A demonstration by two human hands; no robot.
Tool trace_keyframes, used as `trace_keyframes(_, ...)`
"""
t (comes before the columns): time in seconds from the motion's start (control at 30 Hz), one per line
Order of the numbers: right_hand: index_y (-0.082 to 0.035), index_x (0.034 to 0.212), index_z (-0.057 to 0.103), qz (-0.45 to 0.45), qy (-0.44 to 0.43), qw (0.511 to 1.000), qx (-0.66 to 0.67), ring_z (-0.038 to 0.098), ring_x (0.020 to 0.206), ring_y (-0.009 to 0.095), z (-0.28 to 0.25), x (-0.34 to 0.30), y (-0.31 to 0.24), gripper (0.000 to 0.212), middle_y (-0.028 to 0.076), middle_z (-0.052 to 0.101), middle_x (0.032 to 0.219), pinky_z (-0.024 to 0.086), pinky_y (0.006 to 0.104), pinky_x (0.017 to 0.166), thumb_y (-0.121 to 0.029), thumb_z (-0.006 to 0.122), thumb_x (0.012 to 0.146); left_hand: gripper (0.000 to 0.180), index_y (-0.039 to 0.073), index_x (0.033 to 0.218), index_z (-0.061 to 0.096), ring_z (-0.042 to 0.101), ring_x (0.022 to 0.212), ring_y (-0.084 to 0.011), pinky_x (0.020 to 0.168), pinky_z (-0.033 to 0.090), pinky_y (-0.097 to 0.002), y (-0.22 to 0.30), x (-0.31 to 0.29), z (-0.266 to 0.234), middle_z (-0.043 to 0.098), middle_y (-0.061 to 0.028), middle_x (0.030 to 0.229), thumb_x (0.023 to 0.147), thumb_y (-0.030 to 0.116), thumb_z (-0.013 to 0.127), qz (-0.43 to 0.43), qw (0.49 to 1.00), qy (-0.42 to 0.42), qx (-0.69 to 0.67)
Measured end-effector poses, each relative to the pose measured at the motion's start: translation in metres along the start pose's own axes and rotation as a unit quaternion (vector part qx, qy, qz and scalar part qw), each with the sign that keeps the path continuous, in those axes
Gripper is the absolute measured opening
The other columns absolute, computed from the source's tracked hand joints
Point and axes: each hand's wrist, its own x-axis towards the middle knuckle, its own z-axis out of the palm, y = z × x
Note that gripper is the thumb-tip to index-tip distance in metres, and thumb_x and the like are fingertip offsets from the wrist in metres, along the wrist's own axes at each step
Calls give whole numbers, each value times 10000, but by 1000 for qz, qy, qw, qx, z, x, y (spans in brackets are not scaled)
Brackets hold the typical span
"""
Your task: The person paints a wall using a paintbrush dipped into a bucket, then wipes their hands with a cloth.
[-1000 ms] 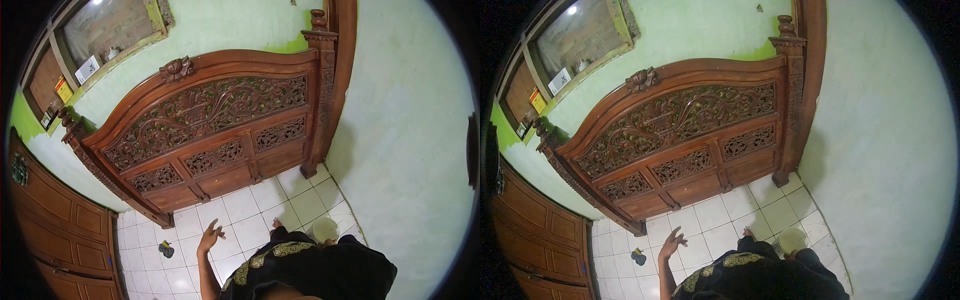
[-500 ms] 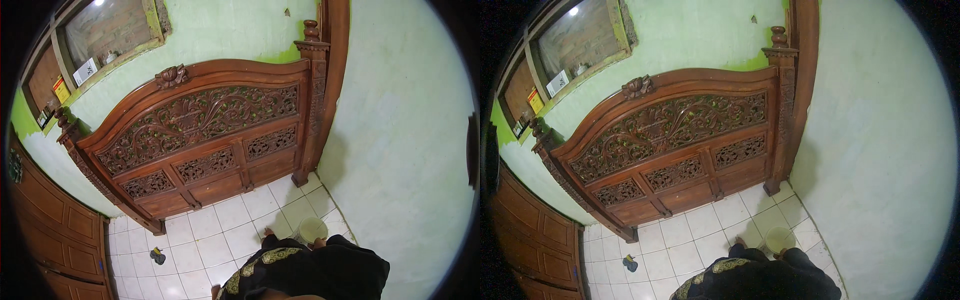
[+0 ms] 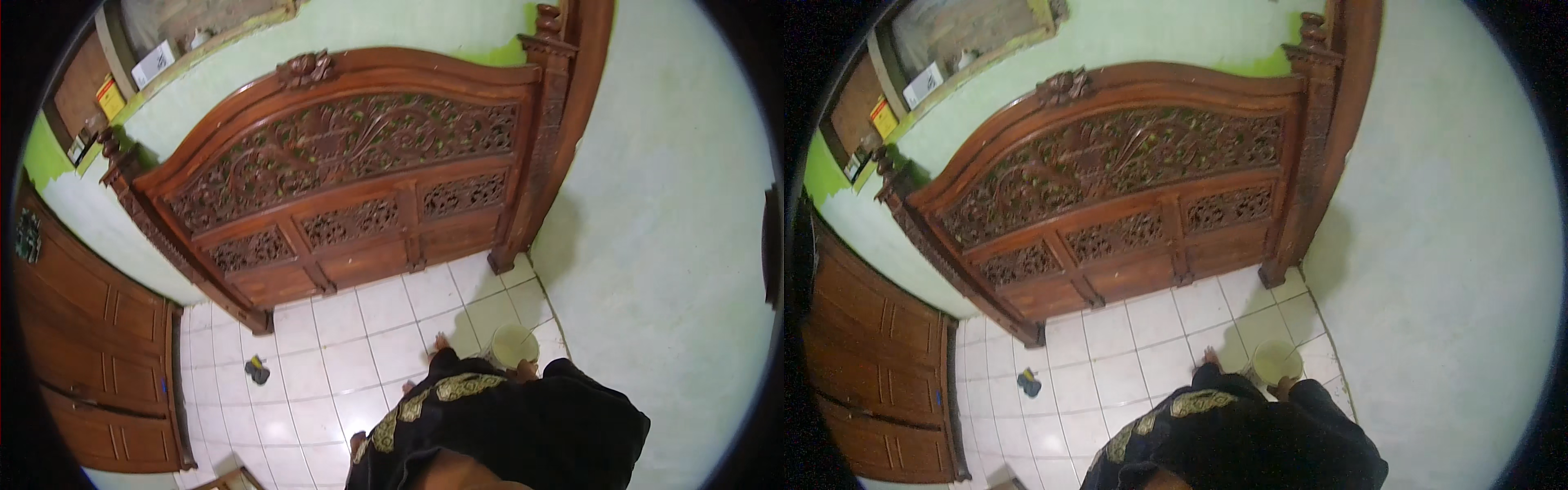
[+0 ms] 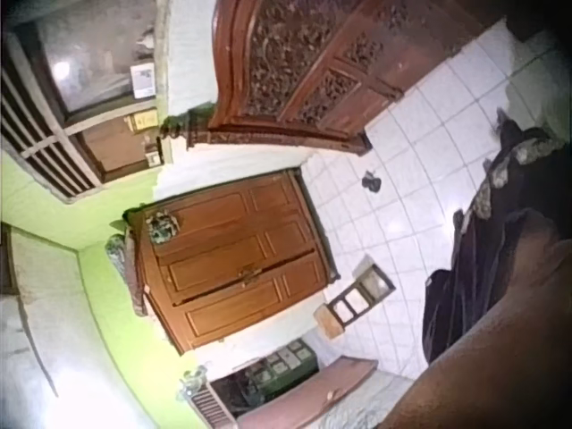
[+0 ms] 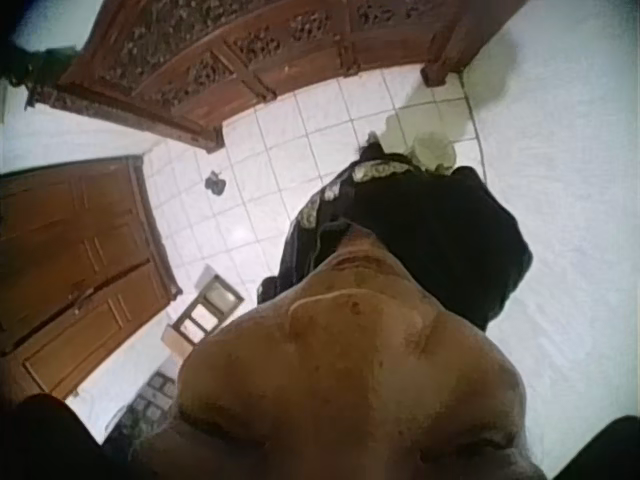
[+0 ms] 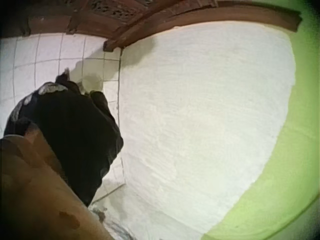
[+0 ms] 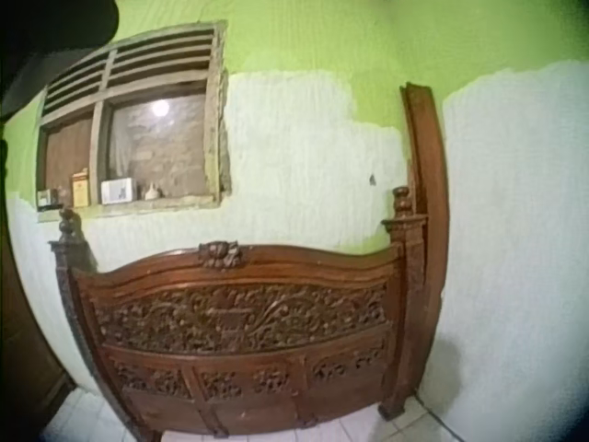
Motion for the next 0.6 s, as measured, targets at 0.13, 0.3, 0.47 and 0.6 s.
trace_keyframes(0.13,-63,1065,479,74,-24,984,163,558,807,297,-42,-21,-30,391,216,520,976,487,387,589,-237,566,727,306,46,1000,527,598,609,-178,467,414,-293,-22,-18,-18,626,-88,708,800,276,498,-26,999,21,-27)
trace_keyframes(0.3,74,1098,412,325,150,573,737,563,789,295,-19,-11,-52,482,221,533,919,489,400,601,-162,518,691,279,54,980,542,591,588,-159,447,402,-274,-24,-38,-25,626,-75,692,795,260,506,-49,997,33,-43)
trace_keyframes(0.47,71,1145,356,366,75,716,590,558,829,294,21,13,-17,572,220,528,964,470,393,656,-220,505,675,252,62,960,557,584,567,-140,426,390,-255,-31,-54,-24,626,-62,676,790,244,514,-69,996,41,-36)
trace_keyframes(0.6,59,1154,360,379,50,770,511,554,864,307,26,20,-20,605,231,522,1007,454,397,702,-266,504,664,241,68,947,569,570,544,-127,415,382,-249,-25,-59,-22,622,-56,662,779,237,532,-78,995,59,-28)
